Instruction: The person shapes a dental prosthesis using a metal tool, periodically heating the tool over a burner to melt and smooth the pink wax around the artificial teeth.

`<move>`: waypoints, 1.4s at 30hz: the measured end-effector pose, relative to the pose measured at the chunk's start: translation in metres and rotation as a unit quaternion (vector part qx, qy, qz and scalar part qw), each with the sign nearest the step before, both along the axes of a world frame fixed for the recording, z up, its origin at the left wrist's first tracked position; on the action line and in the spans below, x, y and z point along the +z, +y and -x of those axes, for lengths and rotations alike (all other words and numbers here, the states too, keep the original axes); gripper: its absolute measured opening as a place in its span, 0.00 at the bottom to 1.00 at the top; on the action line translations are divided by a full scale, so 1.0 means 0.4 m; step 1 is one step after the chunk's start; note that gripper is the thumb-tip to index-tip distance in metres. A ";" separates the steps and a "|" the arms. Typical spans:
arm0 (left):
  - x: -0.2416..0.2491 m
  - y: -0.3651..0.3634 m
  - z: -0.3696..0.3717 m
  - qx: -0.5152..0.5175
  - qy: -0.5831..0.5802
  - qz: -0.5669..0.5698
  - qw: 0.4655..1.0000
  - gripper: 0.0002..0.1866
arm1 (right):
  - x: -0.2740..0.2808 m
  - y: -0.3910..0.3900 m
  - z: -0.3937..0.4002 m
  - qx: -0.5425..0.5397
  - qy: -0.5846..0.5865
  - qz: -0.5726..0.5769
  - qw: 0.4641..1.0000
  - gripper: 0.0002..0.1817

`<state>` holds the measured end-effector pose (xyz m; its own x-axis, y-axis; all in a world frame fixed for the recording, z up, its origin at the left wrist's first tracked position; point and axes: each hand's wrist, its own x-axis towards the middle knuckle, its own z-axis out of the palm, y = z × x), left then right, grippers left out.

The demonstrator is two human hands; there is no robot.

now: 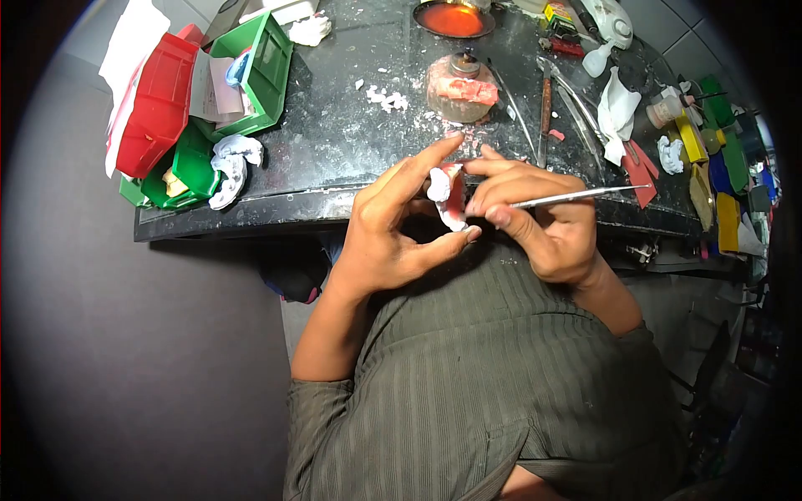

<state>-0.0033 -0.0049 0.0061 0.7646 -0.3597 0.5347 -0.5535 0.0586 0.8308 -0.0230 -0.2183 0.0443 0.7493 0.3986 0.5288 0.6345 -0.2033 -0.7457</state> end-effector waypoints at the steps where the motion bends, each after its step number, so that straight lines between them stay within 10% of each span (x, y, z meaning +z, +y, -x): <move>1: 0.005 -0.002 0.003 -0.001 0.018 0.008 1.000 0.45 | -0.008 0.004 -0.002 -0.015 0.024 -0.050 0.998 0.04; 42: 0.020 0.004 0.000 -0.018 0.056 -0.033 0.998 0.43 | -0.057 0.004 -0.016 0.004 0.077 -0.108 0.991 0.05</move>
